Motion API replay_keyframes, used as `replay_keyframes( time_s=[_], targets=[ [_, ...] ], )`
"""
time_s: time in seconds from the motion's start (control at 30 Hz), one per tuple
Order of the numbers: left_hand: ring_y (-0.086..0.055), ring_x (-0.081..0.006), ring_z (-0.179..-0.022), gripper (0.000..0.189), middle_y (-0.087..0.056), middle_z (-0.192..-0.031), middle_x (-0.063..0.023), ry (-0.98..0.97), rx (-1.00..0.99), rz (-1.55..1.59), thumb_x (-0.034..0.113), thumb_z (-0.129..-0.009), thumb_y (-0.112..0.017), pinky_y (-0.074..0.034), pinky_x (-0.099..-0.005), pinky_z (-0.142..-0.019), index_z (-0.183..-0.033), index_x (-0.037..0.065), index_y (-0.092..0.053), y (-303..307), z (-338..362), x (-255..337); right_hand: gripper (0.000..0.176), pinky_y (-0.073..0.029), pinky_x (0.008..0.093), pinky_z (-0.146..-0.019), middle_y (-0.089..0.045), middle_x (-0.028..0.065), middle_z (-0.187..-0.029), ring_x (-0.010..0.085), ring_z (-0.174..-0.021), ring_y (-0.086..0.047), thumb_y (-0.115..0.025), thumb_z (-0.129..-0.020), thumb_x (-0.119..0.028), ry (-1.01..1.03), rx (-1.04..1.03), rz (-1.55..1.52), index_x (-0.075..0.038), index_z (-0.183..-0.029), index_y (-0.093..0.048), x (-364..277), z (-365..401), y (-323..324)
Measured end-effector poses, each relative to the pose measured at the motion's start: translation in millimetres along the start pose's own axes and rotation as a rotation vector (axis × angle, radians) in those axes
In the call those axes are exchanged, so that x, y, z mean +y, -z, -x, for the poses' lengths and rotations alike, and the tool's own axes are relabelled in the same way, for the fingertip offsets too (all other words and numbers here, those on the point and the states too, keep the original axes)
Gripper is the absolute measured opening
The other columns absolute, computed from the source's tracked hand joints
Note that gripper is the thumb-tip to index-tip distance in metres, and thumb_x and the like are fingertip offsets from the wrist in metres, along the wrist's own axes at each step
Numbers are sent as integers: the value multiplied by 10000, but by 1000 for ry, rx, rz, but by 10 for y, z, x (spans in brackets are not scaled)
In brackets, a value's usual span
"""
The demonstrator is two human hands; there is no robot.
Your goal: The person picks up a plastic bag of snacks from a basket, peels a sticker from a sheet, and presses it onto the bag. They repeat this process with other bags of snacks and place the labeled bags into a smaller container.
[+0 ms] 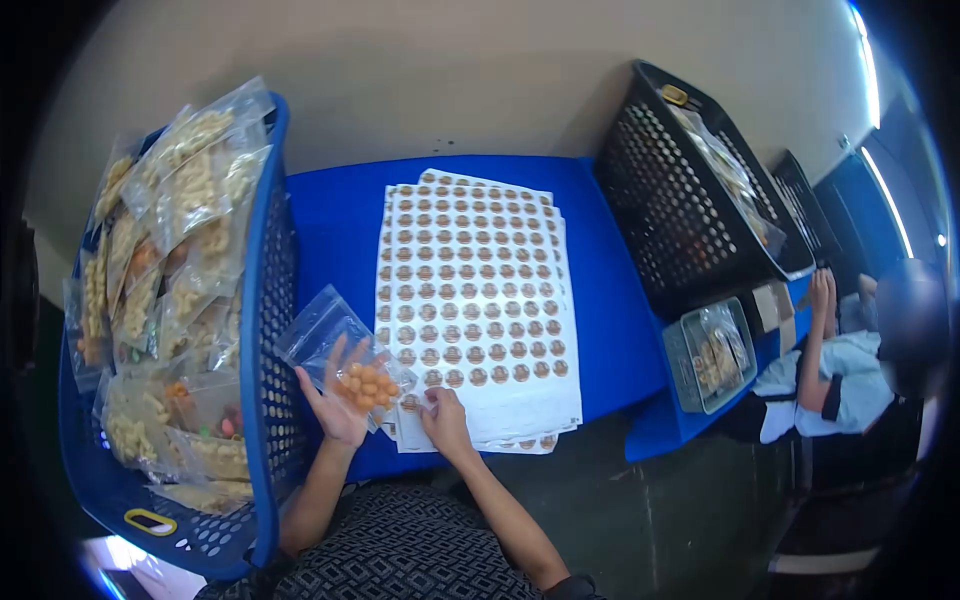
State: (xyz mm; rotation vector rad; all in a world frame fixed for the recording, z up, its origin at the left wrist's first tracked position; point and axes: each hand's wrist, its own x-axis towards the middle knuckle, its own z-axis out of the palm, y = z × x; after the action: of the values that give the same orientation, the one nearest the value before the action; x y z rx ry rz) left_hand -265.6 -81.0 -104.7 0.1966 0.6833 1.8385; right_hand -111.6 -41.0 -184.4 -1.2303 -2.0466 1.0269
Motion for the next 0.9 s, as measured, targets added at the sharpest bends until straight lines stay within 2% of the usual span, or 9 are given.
replay_keyframes(
  time_s=[0.27,0.33,0.5,0.57,0.6,0.67,0.7,0.8,0.9],
  targets=[
    [-347,-368,-1147,794,-317,-1272,-187,29,-76,-18,673,-774,-165,-274,-451,-955,-1280,73,-284,81,69,140,288,-455,310,-533,-583,108,-705,204,-559,-571,-619,-640,-56,-147,-4,133,5,-892,-495,-96,-195,-108],
    [-339,-374,-1152,792,-308,-1277,-190,48,-133,-50,671,-775,-163,-272,-450,-956,-1283,74,-279,67,85,172,252,-452,354,-566,-588,103,-727,273,-629,-579,-591,-666,-48,-158,-6,131,-30,-884,-466,-73,-225,-101],
    [-330,-377,-1161,791,-299,-1283,-193,74,-182,-60,667,-777,-135,-285,-452,-952,-1287,78,-267,-3,131,171,314,-459,355,-581,-588,161,-777,296,-644,-582,-597,-656,-50,-125,-50,208,5,-934,-461,5,-241,-119],
    [-340,-379,-1154,789,-306,-1280,-195,89,-191,-82,665,-779,-128,-295,-452,-946,-1286,77,-267,-6,134,148,369,-452,341,-697,-588,165,-889,302,-782,-579,-589,-670,-34,-98,-129,77,-6,-999,-425,43,-230,-104],
    [-350,-380,-1146,788,-313,-1277,-196,110,-197,-107,662,-780,-121,-304,-452,-941,-1285,75,-268,-5,134,139,369,-452,341,-697,-588,165,-889,302,-782,-579,-589,-670,-34,-92,-128,76,-6,-999,-425,-75,-240,-50],
    [-383,-382,-1120,782,-333,-1265,-199,98,-194,-138,650,-789,-120,-327,-448,-926,-1276,57,-275,-23,141,137,268,-426,284,-711,-524,91,-826,188,-804,-537,-526,-709,12,-324,-281,-371,-23,-953,-421,-279,-233,90],
    [-396,-381,-1109,782,-341,-1257,-200,112,-203,-167,645,-792,-124,-335,-448,-920,-1267,44,-281,-41,144,145,252,-388,251,-781,-518,50,-860,136,-881,-491,-532,-743,-5,-412,-437,-615,-31,-973,-432,-217,-248,187],
    [-418,-377,-1089,775,-368,-1230,-204,174,-245,-212,632,-801,-134,-369,-445,-889,-1250,21,-291,-107,175,190,274,-407,241,-768,-528,58,-862,126,-849,-507,-565,-751,-29,-463,-554,-796,-30,-993,-437,-90,-225,552],
    [-433,-367,-1077,763,-408,-1183,-211,283,-321,-217,619,-809,-137,-419,-430,-840,-1237,7,-294,-93,194,126,222,-440,241,-742,-540,68,-857,134,-802,-527,-582,-768,-53,-409,-255,-879,-50,-940,-441,-253,-205,1013]
  ],
)
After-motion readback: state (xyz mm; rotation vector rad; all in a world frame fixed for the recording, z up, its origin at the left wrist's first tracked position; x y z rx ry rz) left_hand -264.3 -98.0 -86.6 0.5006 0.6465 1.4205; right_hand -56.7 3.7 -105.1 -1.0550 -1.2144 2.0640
